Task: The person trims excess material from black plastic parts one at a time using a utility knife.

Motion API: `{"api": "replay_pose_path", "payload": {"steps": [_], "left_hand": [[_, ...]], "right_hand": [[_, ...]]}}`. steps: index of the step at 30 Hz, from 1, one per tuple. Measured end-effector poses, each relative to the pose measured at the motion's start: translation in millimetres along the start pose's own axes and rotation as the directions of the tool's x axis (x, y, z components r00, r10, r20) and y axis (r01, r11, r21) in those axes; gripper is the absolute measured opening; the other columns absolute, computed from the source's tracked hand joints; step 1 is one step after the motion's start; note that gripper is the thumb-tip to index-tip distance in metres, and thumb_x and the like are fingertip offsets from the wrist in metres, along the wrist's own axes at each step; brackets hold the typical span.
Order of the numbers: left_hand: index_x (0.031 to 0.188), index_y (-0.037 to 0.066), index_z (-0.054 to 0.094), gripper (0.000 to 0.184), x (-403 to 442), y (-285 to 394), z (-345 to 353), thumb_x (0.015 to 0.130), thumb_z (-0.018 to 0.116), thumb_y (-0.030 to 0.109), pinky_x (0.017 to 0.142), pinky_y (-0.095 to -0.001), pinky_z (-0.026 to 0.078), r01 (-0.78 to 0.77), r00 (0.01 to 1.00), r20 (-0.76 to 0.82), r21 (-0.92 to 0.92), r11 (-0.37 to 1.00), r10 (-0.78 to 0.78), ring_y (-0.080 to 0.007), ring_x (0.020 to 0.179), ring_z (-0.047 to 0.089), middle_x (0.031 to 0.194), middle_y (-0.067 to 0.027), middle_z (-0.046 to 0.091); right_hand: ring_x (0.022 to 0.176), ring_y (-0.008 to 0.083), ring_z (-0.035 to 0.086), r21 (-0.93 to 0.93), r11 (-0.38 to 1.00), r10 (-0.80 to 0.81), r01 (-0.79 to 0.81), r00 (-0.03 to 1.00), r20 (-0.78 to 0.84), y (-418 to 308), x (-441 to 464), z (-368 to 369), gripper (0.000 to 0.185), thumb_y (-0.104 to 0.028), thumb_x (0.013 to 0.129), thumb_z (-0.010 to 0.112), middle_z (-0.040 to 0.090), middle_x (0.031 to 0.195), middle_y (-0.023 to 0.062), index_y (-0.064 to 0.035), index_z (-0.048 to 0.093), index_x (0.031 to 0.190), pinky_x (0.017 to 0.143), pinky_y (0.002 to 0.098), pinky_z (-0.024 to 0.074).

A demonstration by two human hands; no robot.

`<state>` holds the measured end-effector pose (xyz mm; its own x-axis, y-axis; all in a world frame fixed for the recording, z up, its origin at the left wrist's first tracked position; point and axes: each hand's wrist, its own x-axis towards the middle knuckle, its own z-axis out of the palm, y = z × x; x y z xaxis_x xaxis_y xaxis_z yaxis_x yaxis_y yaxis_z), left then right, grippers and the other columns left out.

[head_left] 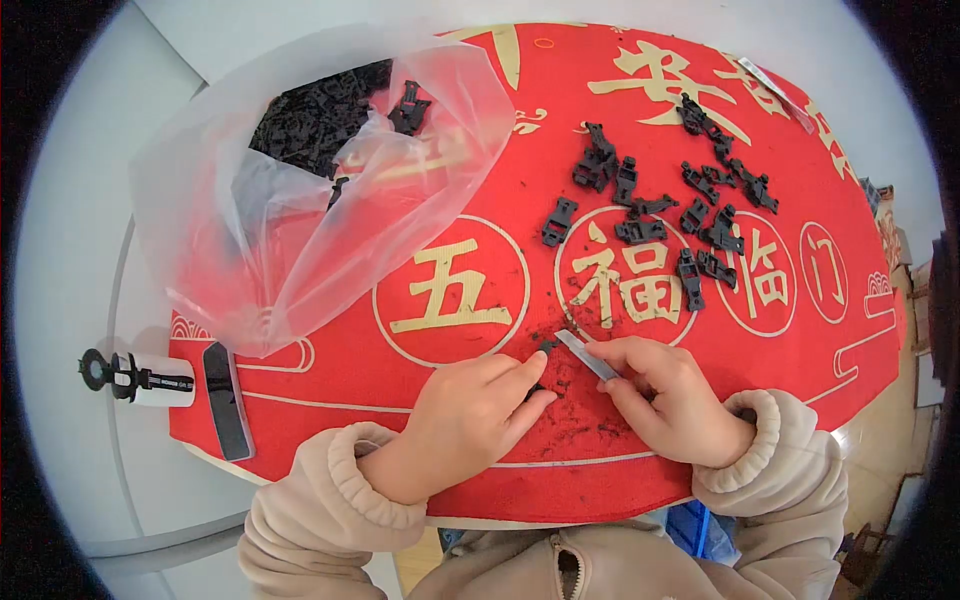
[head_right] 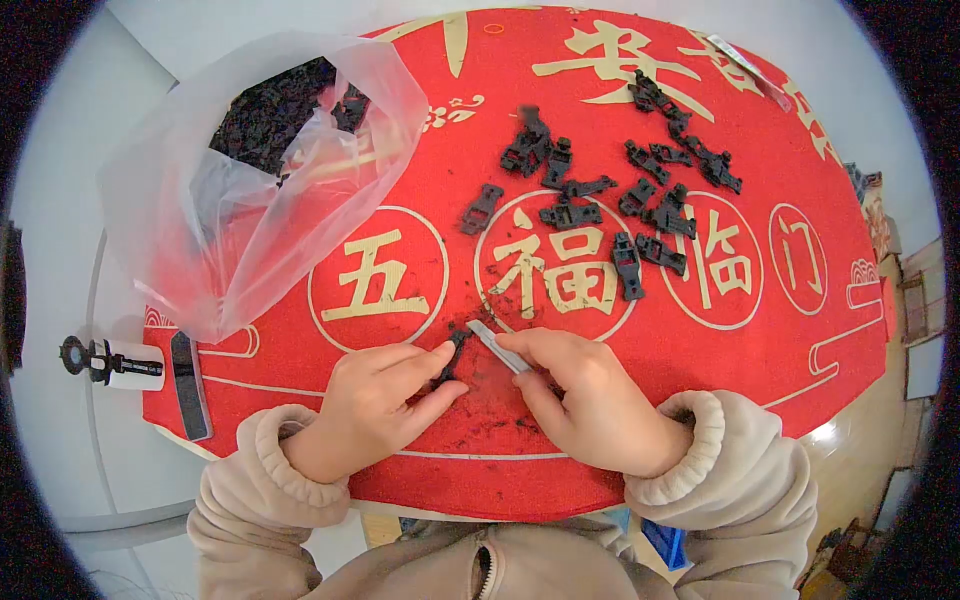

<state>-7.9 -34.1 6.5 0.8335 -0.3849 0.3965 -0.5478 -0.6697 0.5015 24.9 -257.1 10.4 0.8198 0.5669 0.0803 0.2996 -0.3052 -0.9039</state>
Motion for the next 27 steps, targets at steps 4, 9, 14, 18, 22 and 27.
{"api": "replay_pose_path", "payload": {"steps": [4, 9, 14, 18, 22, 27], "left_hand": [[0.099, -0.006, 0.067, 0.036, -0.2, 0.6, -0.8, 0.071, 0.081, 0.011, 0.049, -0.0316, 0.048, 0.012, 1.0, 0.011, 0.004, 1.0, -0.012, -0.023, 0.057, 0.061, 0.075, -0.0136, 0.065], [0.099, -0.006, 0.067, 0.036, 0.0, 1.1, -0.9, 0.07, 0.081, 0.011, 0.049, -0.0316, 0.048, 0.014, 1.0, 0.012, 0.014, 1.0, -0.014, -0.0227, 0.057, 0.061, 0.076, -0.0133, 0.065], [0.099, -0.006, 0.067, 0.036, -0.4, 1.3, -0.5, 0.07, 0.081, 0.011, 0.05, -0.0314, 0.049, 0.018, 1.0, 0.012, 0.02, 1.0, -0.018, -0.0226, 0.058, 0.061, 0.076, -0.0133, 0.065], [0.099, -0.006, 0.067, 0.036, 0.0, 2.0, -0.9, 0.07, 0.081, 0.012, 0.05, -0.0317, 0.049, 0.019, 1.0, 0.02, 0.032, 0.999, -0.019, -0.0229, 0.058, 0.061, 0.076, -0.0131, 0.065], [0.1, -0.006, 0.067, 0.037, -0.4, 1.9, -1.0, 0.071, 0.081, 0.012, 0.05, -0.0323, 0.048, 0.003, 1.0, 0.021, 0.046, 0.999, -0.004, -0.0233, 0.059, 0.061, 0.075, -0.0126, 0.064], [0.101, -0.005, 0.067, 0.037, -1.1, 1.8, -0.9, 0.071, 0.08, 0.012, 0.05, -0.0327, 0.048, 0.001, 1.0, 0.021, 0.051, 0.999, -0.002, -0.0235, 0.059, 0.061, 0.076, -0.0119, 0.063]], "right_hand": [[0.084, 0.0338, 0.066, 0.031, 0.998, 0.052, -0.053, 0.999, 0.01, -2.1, 0.3, -1.1, 0.033, 0.006, 0.084, 0.056, 0.065, 0.098, 0.0217, 0.0067, 0.058, 0.116, 0.072, 0.0367, 0.0517], [0.084, 0.034, 0.066, -0.007, 1.0, -0.02, 0.02, 1.0, -0.013, 4.3, -0.6, 1.4, 0.033, 0.006, 0.083, 0.056, 0.065, 0.098, 0.0218, 0.0067, 0.058, 0.116, 0.072, 0.0371, 0.0517], [0.082, 0.0327, 0.066, -0.004, 1.0, -0.004, 0.004, 1.0, -0.002, 3.4, 0.2, 0.7, 0.033, 0.007, 0.083, 0.055, 0.064, 0.097, 0.0215, 0.0068, 0.058, 0.116, 0.071, 0.0357, 0.0517], [0.076, 0.0191, 0.064, 0.098, 0.987, 0.121, -0.125, 0.992, 0.047, -2.0, 0.2, -1.6, 0.031, 0.006, 0.087, 0.053, 0.064, 0.092, 0.0154, 0.0068, 0.056, 0.117, 0.067, 0.029, 0.0505], [0.074, 0.0089, 0.06, 0.263, 0.921, 0.265, -0.288, 0.957, 0.122, -2.3, 1.6, -4.1, 0.03, 0.005, 0.089, 0.052, 0.064, 0.089, 0.0097, 0.0064, 0.054, 0.12, 0.063, 0.0249, 0.0491], [0.07, 0.0084, 0.059, 0.279, 0.929, 0.229, -0.244, 0.97, 0.084, 1.1, 0.6, -0.4, 0.03, 0.006, 0.088, 0.054, 0.063, 0.087, 0.0085, 0.006, 0.055, 0.119, 0.06, 0.0251, 0.0488]]}}
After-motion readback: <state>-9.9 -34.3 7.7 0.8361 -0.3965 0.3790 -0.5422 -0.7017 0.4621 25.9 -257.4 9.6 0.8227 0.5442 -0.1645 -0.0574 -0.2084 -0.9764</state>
